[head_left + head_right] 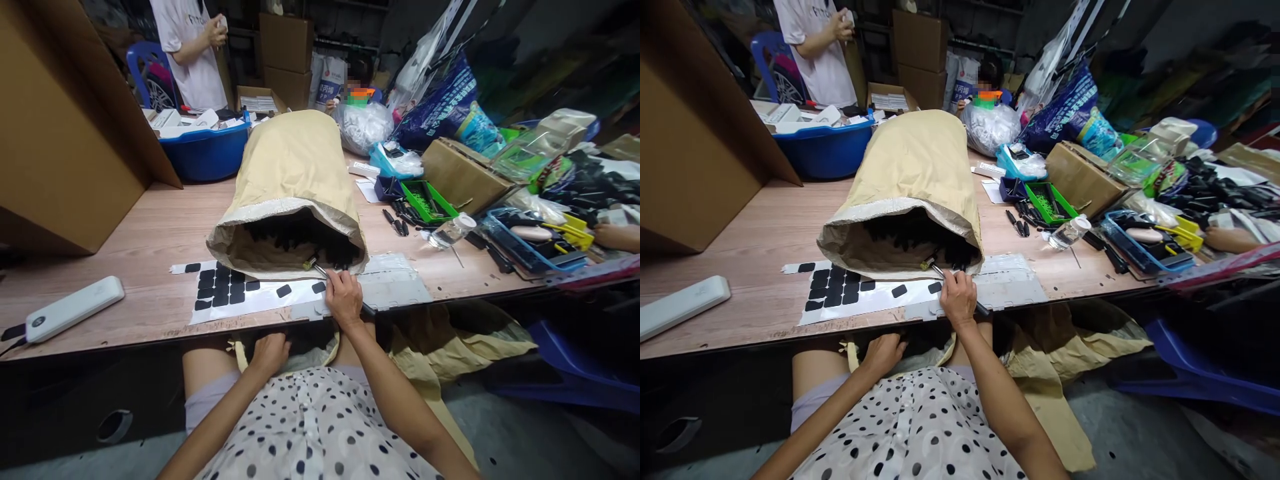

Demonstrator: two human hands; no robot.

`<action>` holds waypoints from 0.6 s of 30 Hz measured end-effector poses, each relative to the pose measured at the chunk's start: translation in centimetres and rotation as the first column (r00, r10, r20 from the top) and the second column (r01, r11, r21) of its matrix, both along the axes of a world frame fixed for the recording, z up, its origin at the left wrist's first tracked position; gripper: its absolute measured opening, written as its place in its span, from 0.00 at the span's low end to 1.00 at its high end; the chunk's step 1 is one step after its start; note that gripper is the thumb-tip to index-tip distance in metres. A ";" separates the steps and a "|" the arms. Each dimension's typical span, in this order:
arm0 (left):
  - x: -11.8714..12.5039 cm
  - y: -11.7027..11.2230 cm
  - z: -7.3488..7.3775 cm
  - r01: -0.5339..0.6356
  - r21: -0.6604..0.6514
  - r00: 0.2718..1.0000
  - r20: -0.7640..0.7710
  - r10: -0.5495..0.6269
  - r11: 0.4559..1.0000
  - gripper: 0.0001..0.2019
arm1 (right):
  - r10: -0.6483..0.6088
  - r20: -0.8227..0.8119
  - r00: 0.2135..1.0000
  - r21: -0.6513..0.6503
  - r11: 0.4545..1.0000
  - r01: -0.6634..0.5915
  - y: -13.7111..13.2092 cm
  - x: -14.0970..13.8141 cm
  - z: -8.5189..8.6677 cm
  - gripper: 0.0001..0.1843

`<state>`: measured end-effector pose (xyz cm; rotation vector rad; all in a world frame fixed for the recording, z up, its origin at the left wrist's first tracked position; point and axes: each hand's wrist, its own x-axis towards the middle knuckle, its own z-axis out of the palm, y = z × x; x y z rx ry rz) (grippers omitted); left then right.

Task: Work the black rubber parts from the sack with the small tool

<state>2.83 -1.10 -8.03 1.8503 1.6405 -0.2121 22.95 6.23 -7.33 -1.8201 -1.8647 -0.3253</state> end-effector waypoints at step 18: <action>0.5 7.4 7.5 0.085 -0.166 0.837 0.546 0.019 0.982 0.18 | -0.002 0.049 0.999 0.031 1.000 0.001 -0.1 -0.4 0.1 0.17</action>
